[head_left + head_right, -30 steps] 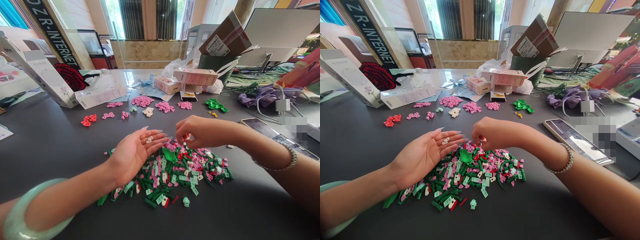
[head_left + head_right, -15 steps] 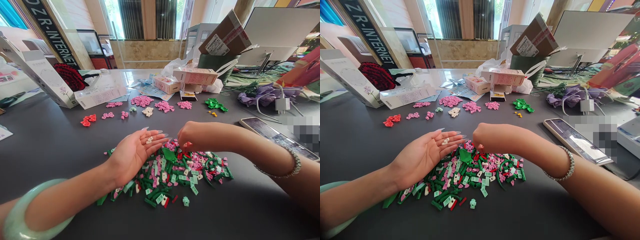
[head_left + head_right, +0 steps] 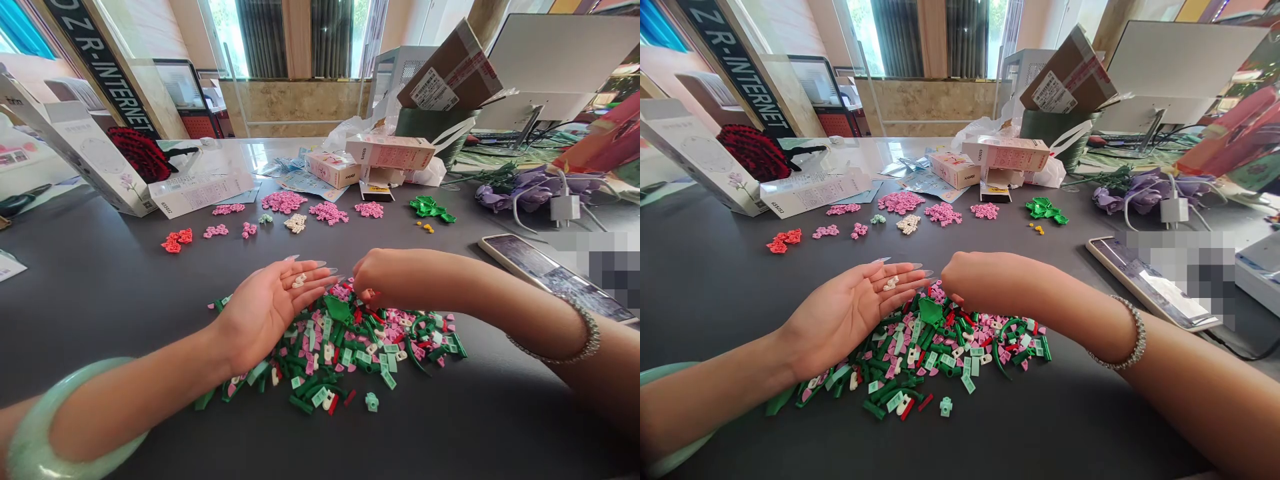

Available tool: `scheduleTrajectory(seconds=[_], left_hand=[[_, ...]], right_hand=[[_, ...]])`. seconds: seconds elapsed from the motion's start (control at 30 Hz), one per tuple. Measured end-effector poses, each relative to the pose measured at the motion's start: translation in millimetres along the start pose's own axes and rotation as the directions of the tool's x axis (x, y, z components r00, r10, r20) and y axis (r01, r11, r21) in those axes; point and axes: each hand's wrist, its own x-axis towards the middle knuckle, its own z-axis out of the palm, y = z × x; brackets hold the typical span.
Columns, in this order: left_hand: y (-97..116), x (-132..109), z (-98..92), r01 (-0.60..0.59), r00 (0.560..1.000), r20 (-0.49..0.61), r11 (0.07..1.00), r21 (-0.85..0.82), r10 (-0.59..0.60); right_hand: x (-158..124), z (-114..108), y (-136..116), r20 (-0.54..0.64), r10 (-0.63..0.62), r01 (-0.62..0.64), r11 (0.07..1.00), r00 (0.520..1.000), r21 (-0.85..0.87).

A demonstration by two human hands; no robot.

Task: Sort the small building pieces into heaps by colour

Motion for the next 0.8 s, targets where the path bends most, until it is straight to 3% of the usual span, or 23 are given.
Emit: scheduleTrajectory(seconds=[0.47, 0.8], left_hand=[[-1.2, 0.9, 0.2, -0.002, 1.0, -0.005, 1.0, 0.019, 0.002], [-1.3, 0.4, -1.8, -0.024, 1.0, 0.005, 1.0, -0.001, 0.024]], right_hand=[[6.1, 3.5, -0.1, -0.032, -0.079, 0.078, 0.997, 0.996, -0.021], [5.6, -0.4, 4.8, -0.009, 0.056, -0.053, 0.985, 0.998, 0.162]])
